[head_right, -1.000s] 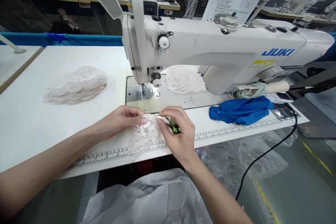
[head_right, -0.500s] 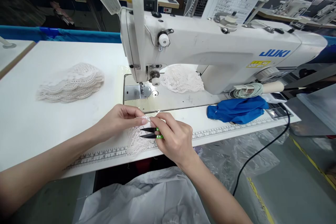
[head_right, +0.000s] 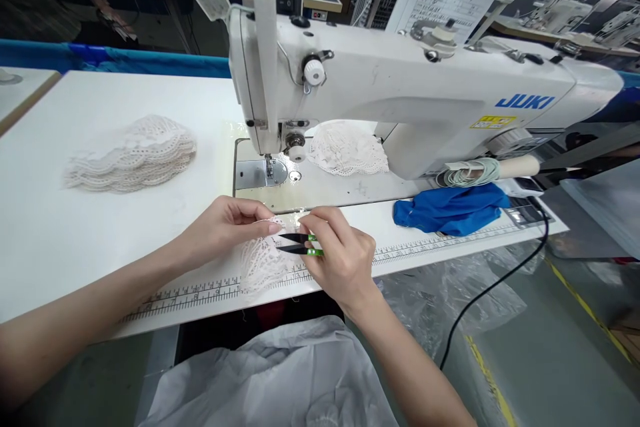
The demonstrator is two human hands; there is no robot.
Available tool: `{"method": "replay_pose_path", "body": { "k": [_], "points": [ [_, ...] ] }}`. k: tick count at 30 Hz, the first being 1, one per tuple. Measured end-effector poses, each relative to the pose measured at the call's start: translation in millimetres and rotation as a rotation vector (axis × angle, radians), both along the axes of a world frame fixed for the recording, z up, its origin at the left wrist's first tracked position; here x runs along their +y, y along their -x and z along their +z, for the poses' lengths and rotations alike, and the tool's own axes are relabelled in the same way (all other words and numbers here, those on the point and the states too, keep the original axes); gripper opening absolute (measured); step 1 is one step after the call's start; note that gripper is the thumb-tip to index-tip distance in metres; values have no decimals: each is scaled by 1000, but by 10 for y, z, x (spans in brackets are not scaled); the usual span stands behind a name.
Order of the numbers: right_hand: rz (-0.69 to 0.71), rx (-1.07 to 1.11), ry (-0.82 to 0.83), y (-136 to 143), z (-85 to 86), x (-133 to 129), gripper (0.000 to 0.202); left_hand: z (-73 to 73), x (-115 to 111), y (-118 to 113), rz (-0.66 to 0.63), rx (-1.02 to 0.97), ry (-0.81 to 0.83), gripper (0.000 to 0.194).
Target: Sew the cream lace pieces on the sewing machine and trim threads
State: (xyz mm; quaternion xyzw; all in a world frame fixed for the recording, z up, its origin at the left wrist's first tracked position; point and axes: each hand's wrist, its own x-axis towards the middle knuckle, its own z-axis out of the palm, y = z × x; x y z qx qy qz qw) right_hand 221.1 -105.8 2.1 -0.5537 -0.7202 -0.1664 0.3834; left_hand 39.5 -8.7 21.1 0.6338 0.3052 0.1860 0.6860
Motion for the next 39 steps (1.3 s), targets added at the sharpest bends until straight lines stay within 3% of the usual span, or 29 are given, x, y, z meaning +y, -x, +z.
{"method": "replay_pose_path", "body": {
  "k": [8,11,16,23,26,31,39],
  "points": [
    [93,195,72,20,-17,-36,39,23,20,-6,2,-36,41,19],
    [81,137,30,60,-32,-38,39,10,2,-1,-14,-39,4,20],
    [45,10,27,86,-35,-32,39,1,-43,3,-17,-23,-155,20],
    [34,-49,42,69,12,-46,36,8,-80,2,11,-15,-498,13],
    [18,-135,24,78,61,-54,34,0,-82,2,20,-6,-555,13],
    [-1,-83,17,87,75,-44,31,11,-68,-9,4,4,-447,18],
    [72,323,101,23,57,-20,23,31,-22,15,-16,-55,-88,22]
  ]
}}
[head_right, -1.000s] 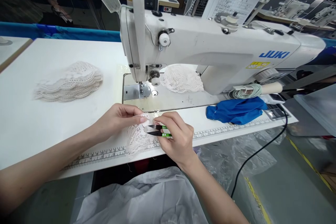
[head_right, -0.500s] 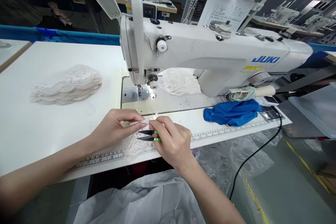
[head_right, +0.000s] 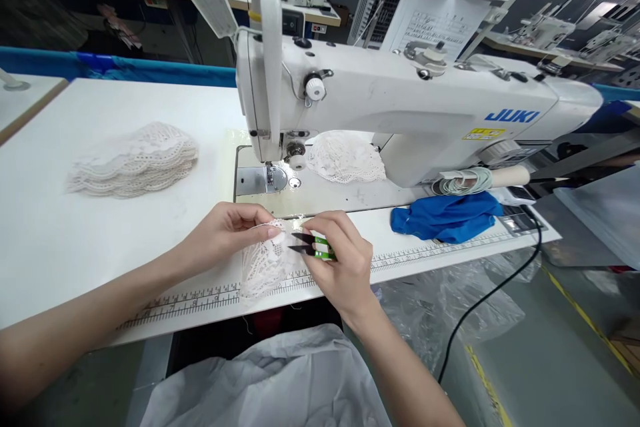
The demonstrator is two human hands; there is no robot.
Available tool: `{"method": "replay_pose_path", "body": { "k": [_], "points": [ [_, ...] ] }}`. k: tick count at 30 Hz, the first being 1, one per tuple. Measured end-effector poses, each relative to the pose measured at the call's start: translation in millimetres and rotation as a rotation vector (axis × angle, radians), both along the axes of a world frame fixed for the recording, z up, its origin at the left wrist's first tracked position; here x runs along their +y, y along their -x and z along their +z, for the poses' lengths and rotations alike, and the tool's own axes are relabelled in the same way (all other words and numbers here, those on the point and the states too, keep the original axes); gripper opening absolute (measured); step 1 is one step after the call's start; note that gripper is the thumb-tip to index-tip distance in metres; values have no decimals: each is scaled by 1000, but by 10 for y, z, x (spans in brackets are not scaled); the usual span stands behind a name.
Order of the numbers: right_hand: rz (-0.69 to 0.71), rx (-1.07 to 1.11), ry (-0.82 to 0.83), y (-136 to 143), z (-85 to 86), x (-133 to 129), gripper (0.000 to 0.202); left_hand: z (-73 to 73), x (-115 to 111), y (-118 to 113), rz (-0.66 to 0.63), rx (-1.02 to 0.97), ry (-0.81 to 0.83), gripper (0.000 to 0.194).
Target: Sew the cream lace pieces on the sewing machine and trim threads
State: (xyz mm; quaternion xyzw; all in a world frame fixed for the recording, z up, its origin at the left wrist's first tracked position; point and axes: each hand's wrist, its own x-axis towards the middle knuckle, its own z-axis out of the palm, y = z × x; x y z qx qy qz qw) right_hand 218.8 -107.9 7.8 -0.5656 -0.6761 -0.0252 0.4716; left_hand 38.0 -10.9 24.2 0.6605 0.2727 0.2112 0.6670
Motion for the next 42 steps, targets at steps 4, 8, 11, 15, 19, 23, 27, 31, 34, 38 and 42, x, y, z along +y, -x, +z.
{"method": "replay_pose_path", "body": {
  "k": [4,8,11,15,19,23,27,31,34,38,42],
  "points": [
    [27,43,87,-30,32,-1,21,-3,23,0,-13,-25,87,20],
    [63,-50,84,-49,6,-25,26,3,35,-10,-1,-39,115,18],
    [43,-160,0,-70,-42,-43,29,16,41,-15,0,-41,125,17],
    [26,-224,-15,-90,-86,-48,27,21,41,-11,-14,-48,143,18],
    [25,-225,-37,-83,-83,-49,26,-5,41,2,-16,-45,149,19],
    [39,-31,29,-41,-16,-31,23,-28,38,2,-13,-29,138,21],
    [133,296,292,19,65,50,23,-29,14,-13,-86,-16,77,20],
    [156,511,412,25,55,113,12,-53,22,-26,-55,-12,85,20],
    [63,548,393,-16,3,96,13,-78,67,-27,15,-6,172,24],
    [4,575,417,-65,-48,28,17,-66,107,-10,74,-39,210,18],
    [42,566,512,-78,-57,-37,21,-26,102,2,84,-35,240,22]
  ]
}}
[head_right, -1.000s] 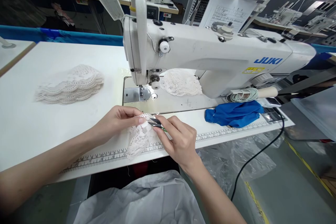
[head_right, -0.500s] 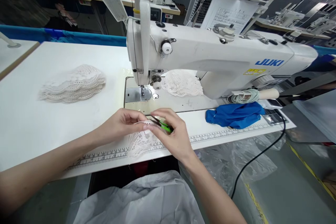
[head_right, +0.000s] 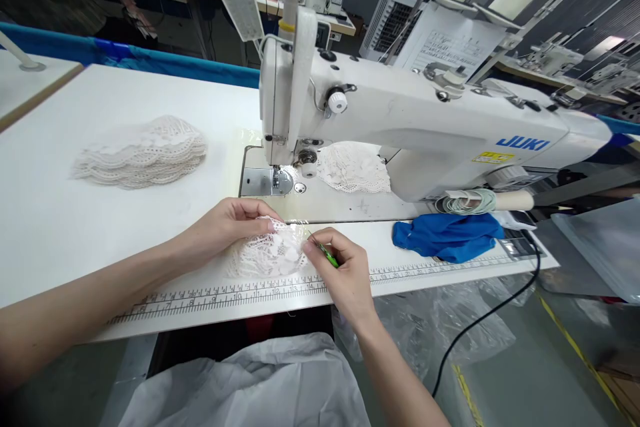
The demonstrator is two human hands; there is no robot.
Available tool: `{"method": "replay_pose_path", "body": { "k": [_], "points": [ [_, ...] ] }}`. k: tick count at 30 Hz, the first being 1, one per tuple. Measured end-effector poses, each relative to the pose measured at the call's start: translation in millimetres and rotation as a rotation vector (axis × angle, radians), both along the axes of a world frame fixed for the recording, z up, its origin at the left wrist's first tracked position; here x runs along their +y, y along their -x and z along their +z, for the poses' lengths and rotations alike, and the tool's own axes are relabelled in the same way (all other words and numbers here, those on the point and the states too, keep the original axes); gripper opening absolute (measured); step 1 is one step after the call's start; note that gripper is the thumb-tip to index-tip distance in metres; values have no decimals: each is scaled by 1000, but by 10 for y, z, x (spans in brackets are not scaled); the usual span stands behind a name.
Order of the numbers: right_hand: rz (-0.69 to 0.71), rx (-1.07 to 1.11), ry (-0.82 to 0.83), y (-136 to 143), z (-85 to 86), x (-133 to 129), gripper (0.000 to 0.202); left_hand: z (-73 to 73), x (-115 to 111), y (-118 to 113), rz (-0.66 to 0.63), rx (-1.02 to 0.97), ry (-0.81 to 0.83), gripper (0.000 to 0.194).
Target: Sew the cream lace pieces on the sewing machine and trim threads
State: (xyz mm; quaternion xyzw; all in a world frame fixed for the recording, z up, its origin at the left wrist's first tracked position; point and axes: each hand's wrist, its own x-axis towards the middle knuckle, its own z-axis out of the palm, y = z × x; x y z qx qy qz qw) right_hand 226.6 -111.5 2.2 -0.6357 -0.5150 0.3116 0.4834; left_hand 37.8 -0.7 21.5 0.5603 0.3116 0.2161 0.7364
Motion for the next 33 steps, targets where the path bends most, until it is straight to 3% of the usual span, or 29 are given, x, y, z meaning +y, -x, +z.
{"method": "replay_pose_path", "body": {
  "k": [5,11,19,26,33],
  "points": [
    [42,-7,-15,32,40,9,16,-9,-12,-22,41,39,-19,27],
    [80,29,-10,140,127,183,20,-8,-34,-35,-9,18,-93,23],
    [86,257,77,72,-59,264,27,-21,-25,-10,-68,-35,-58,12],
    [77,121,51,134,13,260,27,-31,-24,-10,-85,-97,-148,13],
    [76,-30,-6,159,34,183,17,4,-7,-3,-108,-156,-109,17]
  ]
}}
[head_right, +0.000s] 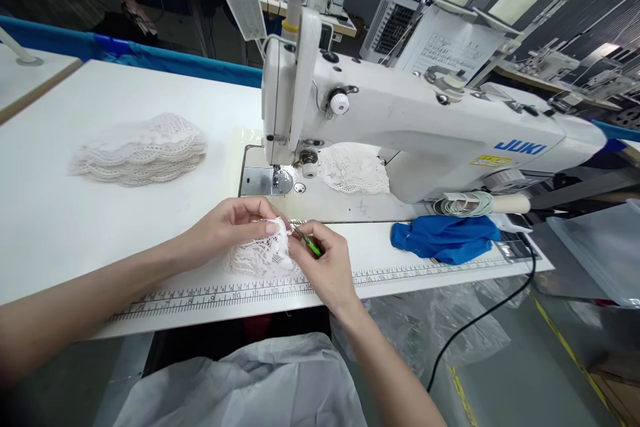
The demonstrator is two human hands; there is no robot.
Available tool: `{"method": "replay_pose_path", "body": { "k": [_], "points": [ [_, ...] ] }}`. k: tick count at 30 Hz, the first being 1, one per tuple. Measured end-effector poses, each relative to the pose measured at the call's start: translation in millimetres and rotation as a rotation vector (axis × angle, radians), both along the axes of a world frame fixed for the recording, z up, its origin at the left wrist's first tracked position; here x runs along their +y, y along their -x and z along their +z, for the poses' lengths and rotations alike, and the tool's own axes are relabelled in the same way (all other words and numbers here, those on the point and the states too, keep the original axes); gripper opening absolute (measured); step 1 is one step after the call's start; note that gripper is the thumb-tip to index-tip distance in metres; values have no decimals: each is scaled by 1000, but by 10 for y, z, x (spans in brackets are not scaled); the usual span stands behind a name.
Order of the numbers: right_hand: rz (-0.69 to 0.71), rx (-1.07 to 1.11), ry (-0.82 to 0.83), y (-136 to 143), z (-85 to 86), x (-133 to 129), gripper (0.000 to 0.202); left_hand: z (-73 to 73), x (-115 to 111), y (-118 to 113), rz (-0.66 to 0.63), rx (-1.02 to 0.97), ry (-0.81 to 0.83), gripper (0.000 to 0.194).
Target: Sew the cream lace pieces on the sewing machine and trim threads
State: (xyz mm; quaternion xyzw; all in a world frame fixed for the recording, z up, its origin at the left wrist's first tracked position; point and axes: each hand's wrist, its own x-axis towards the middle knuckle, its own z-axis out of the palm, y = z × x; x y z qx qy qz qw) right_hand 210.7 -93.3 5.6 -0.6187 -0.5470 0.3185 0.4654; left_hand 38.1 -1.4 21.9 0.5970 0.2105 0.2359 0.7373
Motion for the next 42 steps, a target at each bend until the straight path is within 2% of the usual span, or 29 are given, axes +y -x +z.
{"method": "replay_pose_path", "body": {
  "k": [2,6,9,14,26,42],
  "points": [
    [24,-103,-121,-35,25,-24,9,9,0,7,-4,5,0,18],
    [99,-376,-329,-122,102,-26,24,9,-5,23,-57,21,-42,19],
    [110,-542,-395,-159,126,-6,25,10,-5,39,-97,18,-77,17],
    [127,-661,-444,-183,110,9,26,28,-6,59,-97,40,-93,16],
    [141,-744,-523,-203,135,-1,26,15,1,61,-105,77,-140,22],
    [168,-726,-508,-217,133,10,26,9,-7,65,-137,90,-109,23]
  ]
}}
